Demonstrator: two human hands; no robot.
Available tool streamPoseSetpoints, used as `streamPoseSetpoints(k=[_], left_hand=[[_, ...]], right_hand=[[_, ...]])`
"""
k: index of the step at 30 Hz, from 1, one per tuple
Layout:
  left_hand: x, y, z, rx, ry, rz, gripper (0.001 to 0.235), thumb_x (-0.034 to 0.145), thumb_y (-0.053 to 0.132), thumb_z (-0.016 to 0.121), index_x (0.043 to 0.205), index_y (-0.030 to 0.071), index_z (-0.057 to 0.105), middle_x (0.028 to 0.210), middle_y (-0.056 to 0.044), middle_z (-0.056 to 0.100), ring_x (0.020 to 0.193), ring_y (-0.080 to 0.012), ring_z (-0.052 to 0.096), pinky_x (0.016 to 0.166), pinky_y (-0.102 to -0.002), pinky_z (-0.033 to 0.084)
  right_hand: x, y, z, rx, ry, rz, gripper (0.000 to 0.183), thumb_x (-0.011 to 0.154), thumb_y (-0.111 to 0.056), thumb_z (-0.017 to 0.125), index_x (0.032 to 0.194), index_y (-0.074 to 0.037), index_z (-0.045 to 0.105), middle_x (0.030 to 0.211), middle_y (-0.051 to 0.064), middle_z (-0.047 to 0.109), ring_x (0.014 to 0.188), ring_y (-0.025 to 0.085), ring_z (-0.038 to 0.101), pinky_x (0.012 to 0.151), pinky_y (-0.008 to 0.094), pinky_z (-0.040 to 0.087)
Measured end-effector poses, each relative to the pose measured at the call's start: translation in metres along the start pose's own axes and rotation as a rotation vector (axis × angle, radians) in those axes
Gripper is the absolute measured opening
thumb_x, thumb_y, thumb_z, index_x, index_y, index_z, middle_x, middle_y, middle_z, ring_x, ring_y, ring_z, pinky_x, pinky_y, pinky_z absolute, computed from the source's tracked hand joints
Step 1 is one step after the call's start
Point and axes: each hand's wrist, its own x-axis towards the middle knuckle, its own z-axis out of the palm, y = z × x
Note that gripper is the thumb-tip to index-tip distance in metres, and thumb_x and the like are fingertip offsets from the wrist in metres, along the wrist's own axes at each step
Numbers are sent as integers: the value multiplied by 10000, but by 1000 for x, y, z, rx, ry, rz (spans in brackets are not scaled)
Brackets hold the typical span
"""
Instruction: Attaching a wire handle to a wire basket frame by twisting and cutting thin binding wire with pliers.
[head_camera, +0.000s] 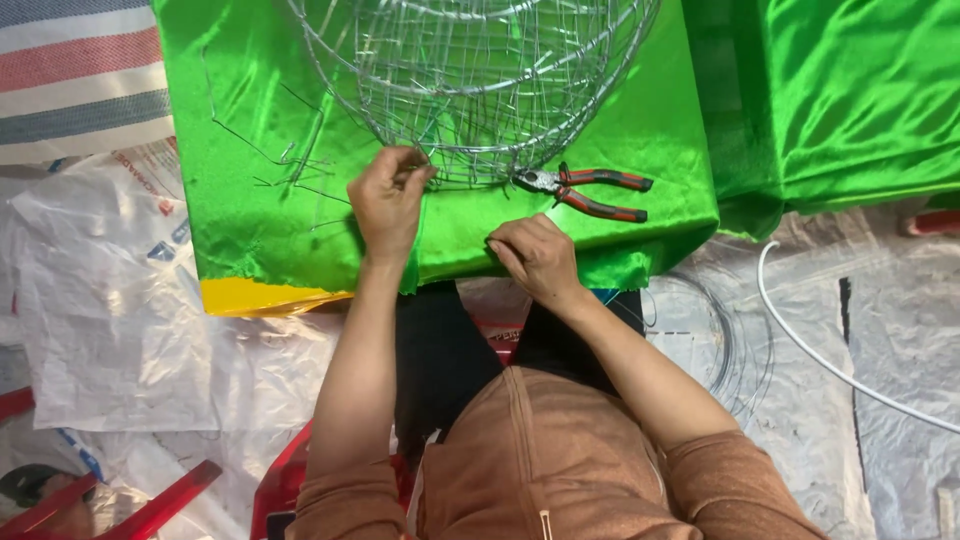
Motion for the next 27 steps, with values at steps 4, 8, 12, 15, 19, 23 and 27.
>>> streamPoseSetpoints(k=[4, 8, 12, 15, 19, 23, 27], left_hand=[[-1, -4, 6, -14, 23, 12, 188, 862, -123, 779, 982, 3, 708, 870, -224, 750, 747, -342, 774, 651, -389, 656], [-3, -14, 10, 5, 57, 9, 208, 822, -70, 824, 965, 42, 721, 859, -169, 756, 753, -317, 778, 615, -389, 640], [-4, -22, 16, 69, 59, 20, 218, 825, -73, 808, 976, 55, 716, 877, -163, 759, 736, -340, 777, 608, -415, 652], [-9, -14, 20, 86, 119, 33, 252, 823, -44, 815, 1021, 65, 704, 943, -163, 754, 741, -329, 771, 616, -417, 653], [-25, -10, 23, 140, 159, 67, 229, 847, 32, 820, 1033, 49, 687, 1001, -132, 726, 781, -340, 761, 647, -413, 648], [-36, -8, 22, 155, 137, 16, 215, 814, 93, 861, 971, 111, 715, 860, -48, 723, 748, -271, 763, 632, -375, 634], [-45, -3, 23, 227, 124, 59, 182, 830, 156, 841, 934, 164, 692, 821, 4, 689, 742, -234, 748, 633, -353, 611]], right_hand=[[2, -1, -3, 18, -20, -9, 86, 974, -245, 718, 974, -167, 754, 841, 53, 740, 737, 295, 677, 653, 377, 580], [0, 5, -2, 46, -44, 23, 81, 981, -238, 705, 988, -176, 756, 842, 51, 741, 747, 318, 678, 659, 400, 579], [7, 0, -8, 100, -64, 105, 73, 962, -190, 726, 997, -167, 785, 839, 61, 763, 758, 310, 705, 694, 398, 573], [9, -3, -14, 180, -40, 173, 96, 955, -152, 724, 1021, -159, 793, 864, 76, 779, 759, 288, 723, 689, 383, 569], [23, -11, -20, 170, -16, 194, 122, 959, -147, 719, 1050, -165, 797, 863, 45, 787, 730, 210, 697, 679, 357, 553], [50, -39, -26, 139, 62, 148, 110, 951, -151, 741, 1038, -170, 804, 813, 39, 778, 668, 166, 671, 630, 308, 533], [76, -60, -27, -57, 143, -16, 180, 978, -217, 743, 1143, -153, 774, 724, 61, 724, 614, 214, 649, 605, 332, 542]])
